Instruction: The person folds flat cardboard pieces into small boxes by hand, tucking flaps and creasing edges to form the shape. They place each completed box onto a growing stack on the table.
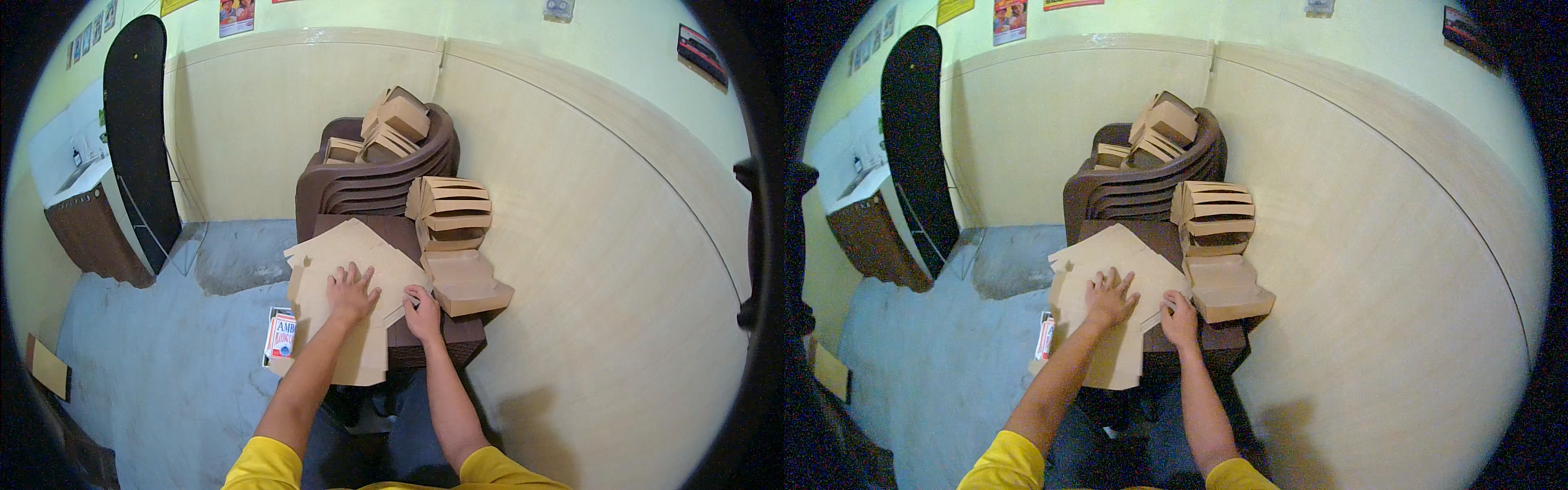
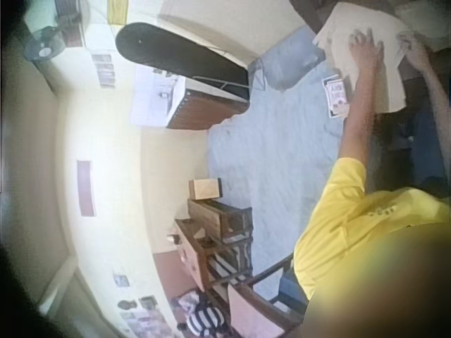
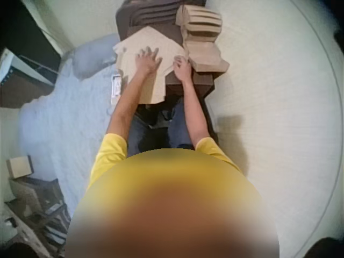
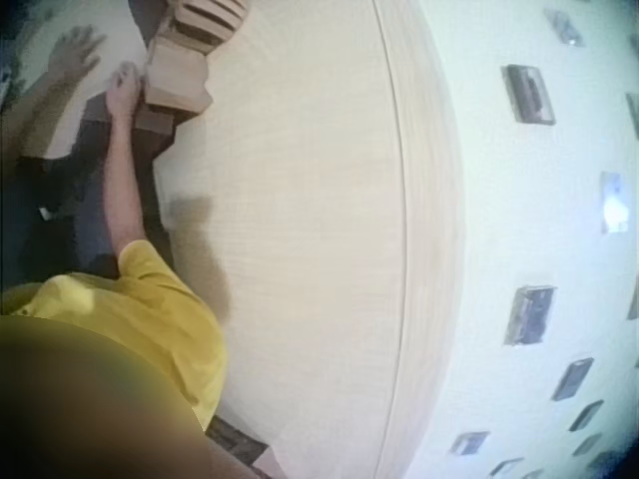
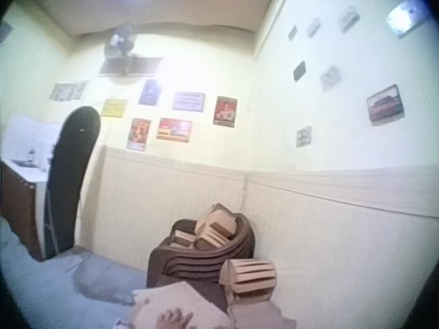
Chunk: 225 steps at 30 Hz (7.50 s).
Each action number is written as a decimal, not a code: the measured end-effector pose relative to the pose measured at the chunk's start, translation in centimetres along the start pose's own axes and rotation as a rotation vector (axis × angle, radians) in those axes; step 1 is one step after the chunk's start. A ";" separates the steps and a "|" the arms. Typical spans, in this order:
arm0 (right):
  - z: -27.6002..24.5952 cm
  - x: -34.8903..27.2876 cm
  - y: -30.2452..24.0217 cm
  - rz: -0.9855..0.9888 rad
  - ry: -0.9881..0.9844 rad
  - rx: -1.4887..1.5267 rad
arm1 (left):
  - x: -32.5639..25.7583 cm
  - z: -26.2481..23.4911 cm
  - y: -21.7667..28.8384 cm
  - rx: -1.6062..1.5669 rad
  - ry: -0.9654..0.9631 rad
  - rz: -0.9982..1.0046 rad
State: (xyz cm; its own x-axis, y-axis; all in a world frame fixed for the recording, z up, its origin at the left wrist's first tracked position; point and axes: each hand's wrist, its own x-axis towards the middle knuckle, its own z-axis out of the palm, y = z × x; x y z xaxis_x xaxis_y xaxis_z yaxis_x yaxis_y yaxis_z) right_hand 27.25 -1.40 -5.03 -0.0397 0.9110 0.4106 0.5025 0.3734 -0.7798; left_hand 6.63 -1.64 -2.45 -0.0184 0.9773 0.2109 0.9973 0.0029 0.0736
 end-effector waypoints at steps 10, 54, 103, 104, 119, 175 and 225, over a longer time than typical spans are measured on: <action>0.0 -0.1 0.1 -0.025 -0.020 -0.036 | 0.7 0.6 1.7 -0.101 -0.096 -0.034; 6.6 5.2 -3.8 -0.108 -0.302 -0.272 | 0.2 2.5 1.1 -0.250 -0.082 -0.143; 1.7 -2.0 -5.6 -0.123 -0.543 -0.569 | 0.3 3.0 0.8 -0.399 0.126 -0.140; 1.4 -2.5 -5.7 -0.130 -0.553 -0.609 | 0.3 3.1 0.9 -0.383 0.115 -0.140; 4.0 4.4 -4.3 0.117 -0.644 -0.492 | -0.6 2.1 0.6 -0.310 0.064 -0.073; 2.2 2.9 -6.9 0.188 -0.460 -0.151 | -0.9 1.3 -1.0 -0.489 0.075 -0.129; 3.3 -5.2 -9.4 -0.068 -0.382 -0.863 | -0.8 3.3 -1.7 -0.497 0.159 -0.084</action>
State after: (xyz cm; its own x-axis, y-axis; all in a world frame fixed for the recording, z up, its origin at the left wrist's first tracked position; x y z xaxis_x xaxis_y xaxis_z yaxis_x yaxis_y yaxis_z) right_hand 19.93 -9.02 -1.39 -0.2952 0.9450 0.1407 0.9482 0.3079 -0.0782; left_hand 5.19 -1.77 -5.92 -0.1461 0.9339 0.3264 0.8384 -0.0582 0.5419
